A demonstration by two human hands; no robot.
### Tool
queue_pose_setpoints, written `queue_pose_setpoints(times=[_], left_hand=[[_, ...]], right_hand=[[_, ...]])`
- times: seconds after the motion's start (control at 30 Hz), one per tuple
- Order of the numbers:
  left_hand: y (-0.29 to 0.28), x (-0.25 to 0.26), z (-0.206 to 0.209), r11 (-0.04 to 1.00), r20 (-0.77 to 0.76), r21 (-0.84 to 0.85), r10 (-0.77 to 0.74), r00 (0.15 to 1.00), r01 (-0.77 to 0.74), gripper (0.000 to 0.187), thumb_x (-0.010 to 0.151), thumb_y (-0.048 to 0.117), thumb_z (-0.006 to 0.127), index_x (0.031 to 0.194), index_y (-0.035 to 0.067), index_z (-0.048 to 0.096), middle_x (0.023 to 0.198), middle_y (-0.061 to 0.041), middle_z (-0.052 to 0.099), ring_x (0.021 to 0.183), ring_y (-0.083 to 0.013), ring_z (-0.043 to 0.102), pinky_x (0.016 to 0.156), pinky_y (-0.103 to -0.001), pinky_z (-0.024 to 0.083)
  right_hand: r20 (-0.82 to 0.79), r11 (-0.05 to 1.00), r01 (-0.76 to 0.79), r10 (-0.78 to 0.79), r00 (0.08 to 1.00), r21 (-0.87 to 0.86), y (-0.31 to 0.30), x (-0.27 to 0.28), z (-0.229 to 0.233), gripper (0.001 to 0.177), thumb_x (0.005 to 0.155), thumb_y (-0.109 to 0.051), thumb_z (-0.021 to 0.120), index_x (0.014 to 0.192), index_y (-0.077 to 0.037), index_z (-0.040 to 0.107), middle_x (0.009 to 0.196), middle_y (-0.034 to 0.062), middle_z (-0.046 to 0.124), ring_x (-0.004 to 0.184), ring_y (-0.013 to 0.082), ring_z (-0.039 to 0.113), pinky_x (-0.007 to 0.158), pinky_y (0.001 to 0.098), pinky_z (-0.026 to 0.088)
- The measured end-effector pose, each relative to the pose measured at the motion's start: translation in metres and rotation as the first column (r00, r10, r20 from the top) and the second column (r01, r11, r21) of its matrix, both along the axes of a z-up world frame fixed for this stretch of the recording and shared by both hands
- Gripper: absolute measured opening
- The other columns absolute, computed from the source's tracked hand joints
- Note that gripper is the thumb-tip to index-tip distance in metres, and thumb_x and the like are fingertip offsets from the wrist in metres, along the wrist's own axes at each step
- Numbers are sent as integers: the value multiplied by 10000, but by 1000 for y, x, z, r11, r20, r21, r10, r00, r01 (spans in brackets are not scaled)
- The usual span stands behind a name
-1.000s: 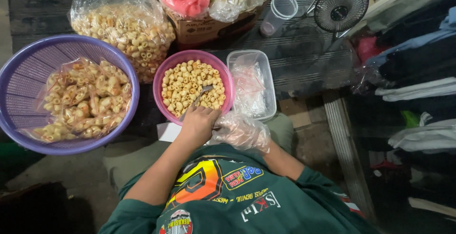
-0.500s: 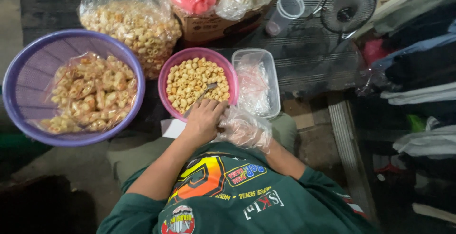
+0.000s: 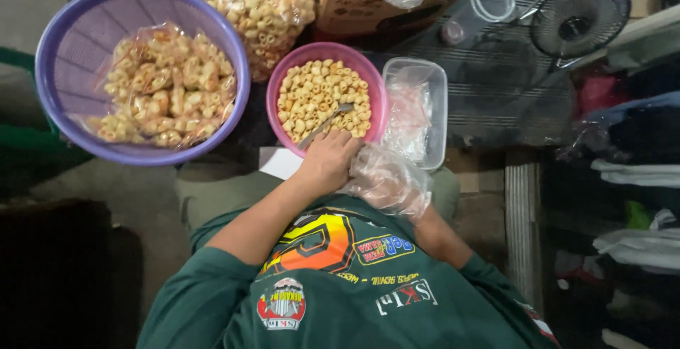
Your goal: A person wearing gloves uses a spoon to scoop small snacks from a pink bowl into individual plastic bags.
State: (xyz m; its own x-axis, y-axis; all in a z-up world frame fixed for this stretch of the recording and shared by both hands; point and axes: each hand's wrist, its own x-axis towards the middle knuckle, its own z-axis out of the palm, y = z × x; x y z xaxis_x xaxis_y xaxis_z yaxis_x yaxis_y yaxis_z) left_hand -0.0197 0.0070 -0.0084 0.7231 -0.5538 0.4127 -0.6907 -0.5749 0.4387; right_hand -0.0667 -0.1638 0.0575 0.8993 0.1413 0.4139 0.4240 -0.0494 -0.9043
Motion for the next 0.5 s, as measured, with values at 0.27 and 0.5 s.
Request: queue_pose_setpoints(times=[0.27, 0.5], left_hand=[[39, 26, -1, 856, -535, -287, 229, 813, -430, 643, 662, 264, 922, 1224, 137, 637, 961, -155, 691, 971, -413, 690, 867, -510, 543], [61, 30, -10, 549, -731, -504, 139, 668, -666, 648, 716, 287, 939, 1254, 135, 610, 933, -88, 672, 914, -255, 677, 842, -351, 554]], right_hand=[[34, 998, -12, 10, 999, 61, -11, 26, 10, 415, 998, -131, 647, 1390, -244, 577, 1137, -103, 518, 1072, 47, 452, 876, 226, 394], [0, 689, -10, 15, 1000, -725, 14, 59, -46, 375, 916, -434, 752, 1243, -253, 728, 1038, -26, 726, 1006, 203, 702, 895, 344, 540]])
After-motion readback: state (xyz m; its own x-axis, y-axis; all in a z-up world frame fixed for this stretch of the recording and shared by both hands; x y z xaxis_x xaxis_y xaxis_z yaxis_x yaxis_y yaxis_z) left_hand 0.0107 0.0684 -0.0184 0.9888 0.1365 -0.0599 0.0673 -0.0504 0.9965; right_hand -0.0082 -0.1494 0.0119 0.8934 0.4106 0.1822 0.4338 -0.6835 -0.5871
